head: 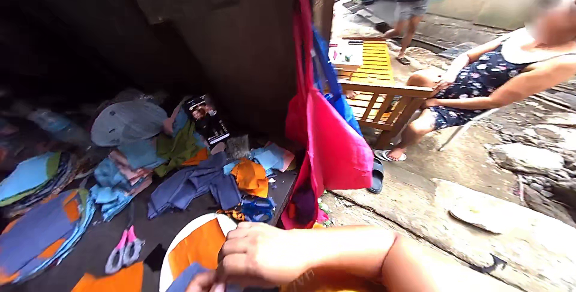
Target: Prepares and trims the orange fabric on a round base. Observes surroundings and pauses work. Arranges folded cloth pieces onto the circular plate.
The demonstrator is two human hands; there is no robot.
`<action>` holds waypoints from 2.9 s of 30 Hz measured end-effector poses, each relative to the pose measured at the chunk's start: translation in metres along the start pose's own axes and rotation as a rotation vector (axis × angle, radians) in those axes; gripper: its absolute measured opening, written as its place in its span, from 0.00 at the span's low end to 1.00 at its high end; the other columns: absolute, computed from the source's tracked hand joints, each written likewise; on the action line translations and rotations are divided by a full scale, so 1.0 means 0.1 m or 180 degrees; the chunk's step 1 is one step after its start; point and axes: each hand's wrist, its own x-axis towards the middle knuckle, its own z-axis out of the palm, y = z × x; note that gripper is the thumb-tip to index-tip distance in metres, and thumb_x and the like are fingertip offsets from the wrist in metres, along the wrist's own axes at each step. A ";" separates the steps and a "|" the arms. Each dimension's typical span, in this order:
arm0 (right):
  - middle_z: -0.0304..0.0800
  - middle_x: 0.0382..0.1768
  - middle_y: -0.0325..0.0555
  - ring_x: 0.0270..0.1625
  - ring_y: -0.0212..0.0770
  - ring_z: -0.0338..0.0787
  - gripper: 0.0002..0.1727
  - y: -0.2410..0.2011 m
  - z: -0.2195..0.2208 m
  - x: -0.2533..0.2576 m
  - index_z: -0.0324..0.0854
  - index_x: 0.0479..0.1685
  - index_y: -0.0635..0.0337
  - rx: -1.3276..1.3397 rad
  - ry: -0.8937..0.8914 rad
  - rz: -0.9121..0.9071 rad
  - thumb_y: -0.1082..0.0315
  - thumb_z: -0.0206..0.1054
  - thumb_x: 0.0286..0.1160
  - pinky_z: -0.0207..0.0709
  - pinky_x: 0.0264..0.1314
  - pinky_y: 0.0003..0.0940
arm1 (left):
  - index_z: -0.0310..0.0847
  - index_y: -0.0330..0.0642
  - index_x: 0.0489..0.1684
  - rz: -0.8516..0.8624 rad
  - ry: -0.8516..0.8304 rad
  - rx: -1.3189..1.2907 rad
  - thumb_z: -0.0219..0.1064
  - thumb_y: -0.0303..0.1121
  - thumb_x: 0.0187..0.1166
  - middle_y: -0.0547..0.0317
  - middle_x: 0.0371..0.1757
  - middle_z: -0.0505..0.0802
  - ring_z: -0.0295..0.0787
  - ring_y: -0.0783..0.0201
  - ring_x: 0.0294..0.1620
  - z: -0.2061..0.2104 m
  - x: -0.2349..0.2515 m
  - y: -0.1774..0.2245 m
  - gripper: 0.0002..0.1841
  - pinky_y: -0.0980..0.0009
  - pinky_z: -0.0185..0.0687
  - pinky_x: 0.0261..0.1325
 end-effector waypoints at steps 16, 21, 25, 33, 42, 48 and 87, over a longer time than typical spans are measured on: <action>0.89 0.42 0.46 0.52 0.44 0.86 0.08 -0.03 -0.04 -0.08 0.83 0.40 0.55 -0.0373 0.0177 -0.0438 0.72 0.59 0.85 0.73 0.61 0.35 | 0.92 0.51 0.41 -0.0325 0.0218 -0.1154 0.71 0.34 0.77 0.66 0.40 0.96 0.93 0.76 0.40 0.19 -0.10 -0.10 0.04 0.78 0.89 0.46; 0.92 0.46 0.50 0.55 0.46 0.88 0.05 0.00 -0.03 -0.07 0.78 0.39 0.56 -0.0036 0.0207 -0.0487 0.73 0.58 0.83 0.75 0.60 0.35 | 0.87 0.47 0.40 -0.0391 0.0403 -0.1259 0.62 0.28 0.82 0.63 0.38 0.94 0.92 0.74 0.38 0.22 -0.07 -0.10 0.07 0.76 0.90 0.46; 0.90 0.41 0.51 0.52 0.46 0.88 0.02 -0.01 -0.07 -0.04 0.77 0.39 0.58 0.0202 0.0293 -0.0508 0.74 0.59 0.78 0.75 0.59 0.36 | 0.84 0.52 0.43 0.0030 0.0488 -0.1186 0.55 0.38 0.89 0.64 0.44 0.96 0.93 0.72 0.49 0.16 -0.07 -0.10 0.10 0.74 0.88 0.56; 0.89 0.35 0.49 0.43 0.41 0.87 0.08 -0.01 -0.18 0.07 0.86 0.44 0.62 -0.0071 -0.0177 0.0210 0.74 0.61 0.75 0.78 0.52 0.29 | 0.84 0.53 0.37 0.0476 0.0871 -0.1402 0.62 0.42 0.84 0.72 0.25 0.85 0.80 0.80 0.19 -0.24 -0.37 0.08 0.08 0.85 0.77 0.22; 0.83 0.30 0.49 0.30 0.43 0.86 0.07 -0.25 0.21 0.10 0.85 0.36 0.63 0.0228 -0.0964 0.0152 0.73 0.62 0.76 0.80 0.31 0.31 | 0.70 0.34 0.76 0.0253 0.0413 0.1197 0.74 0.49 0.73 0.64 0.70 0.86 0.74 0.94 0.32 -0.16 -0.83 -0.05 0.37 0.91 0.70 0.33; 0.83 0.28 0.48 0.28 0.42 0.86 0.07 -0.38 0.37 0.00 0.85 0.35 0.62 0.0188 -0.1310 0.0142 0.71 0.62 0.77 0.80 0.29 0.31 | 0.84 0.28 0.53 0.0107 0.0885 0.1814 0.72 0.25 0.65 0.59 0.42 0.95 0.90 0.83 0.42 0.02 -0.86 -0.40 0.17 0.84 0.86 0.50; 0.90 0.36 0.48 0.38 0.41 0.90 0.04 0.29 0.80 0.40 0.87 0.42 0.63 0.0515 -0.1576 0.1199 0.71 0.71 0.76 0.85 0.44 0.38 | 0.91 0.38 0.41 -0.1000 0.1188 0.3520 0.66 0.34 0.81 0.50 0.36 0.94 0.90 0.55 0.39 -0.43 -0.54 -0.04 0.10 0.54 0.82 0.44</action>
